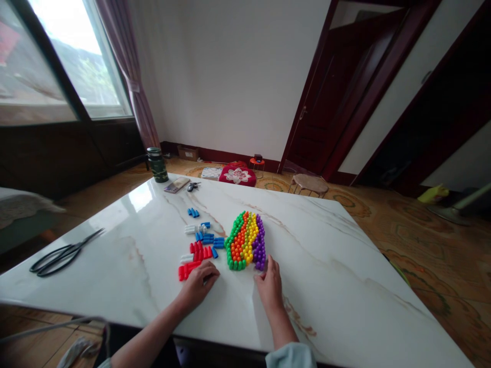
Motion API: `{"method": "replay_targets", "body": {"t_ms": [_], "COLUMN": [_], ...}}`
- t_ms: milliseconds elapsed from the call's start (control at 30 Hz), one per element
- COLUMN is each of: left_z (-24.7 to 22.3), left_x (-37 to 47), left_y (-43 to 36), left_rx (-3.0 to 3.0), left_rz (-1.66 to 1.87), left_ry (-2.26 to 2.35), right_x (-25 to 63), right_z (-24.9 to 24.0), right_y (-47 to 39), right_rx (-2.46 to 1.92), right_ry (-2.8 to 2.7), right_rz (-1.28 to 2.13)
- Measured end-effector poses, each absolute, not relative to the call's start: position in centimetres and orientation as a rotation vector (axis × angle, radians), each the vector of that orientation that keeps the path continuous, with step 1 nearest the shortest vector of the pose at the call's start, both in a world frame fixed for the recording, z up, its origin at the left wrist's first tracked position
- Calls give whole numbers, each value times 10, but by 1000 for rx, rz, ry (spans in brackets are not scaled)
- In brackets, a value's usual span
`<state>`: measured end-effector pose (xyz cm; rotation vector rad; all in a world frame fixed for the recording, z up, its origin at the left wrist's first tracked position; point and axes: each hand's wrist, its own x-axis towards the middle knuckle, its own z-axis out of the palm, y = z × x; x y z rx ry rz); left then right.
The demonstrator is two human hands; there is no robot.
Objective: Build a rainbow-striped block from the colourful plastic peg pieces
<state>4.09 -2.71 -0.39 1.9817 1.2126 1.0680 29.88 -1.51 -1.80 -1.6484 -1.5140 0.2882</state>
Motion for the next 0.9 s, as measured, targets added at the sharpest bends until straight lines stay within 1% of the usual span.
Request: {"method": "replay_targets", "body": {"t_ms": [267,467,900], "left_z": [-5,-3,-3], "left_x": [41,41,41], "left_y": [-28,-27,-27], "left_rx": [1977,1976,1968], "left_rz": [1091,1092,1099], "left_ry": [1194,1196,1178], "right_x": [299,295,290], "right_z": [-18,-19,-18], "right_y": [1,8,6], "right_rx": [-1689,-1673,-1664], "right_ry": [-1584,-1583,-1550], "right_rz": [345,252,216]}}
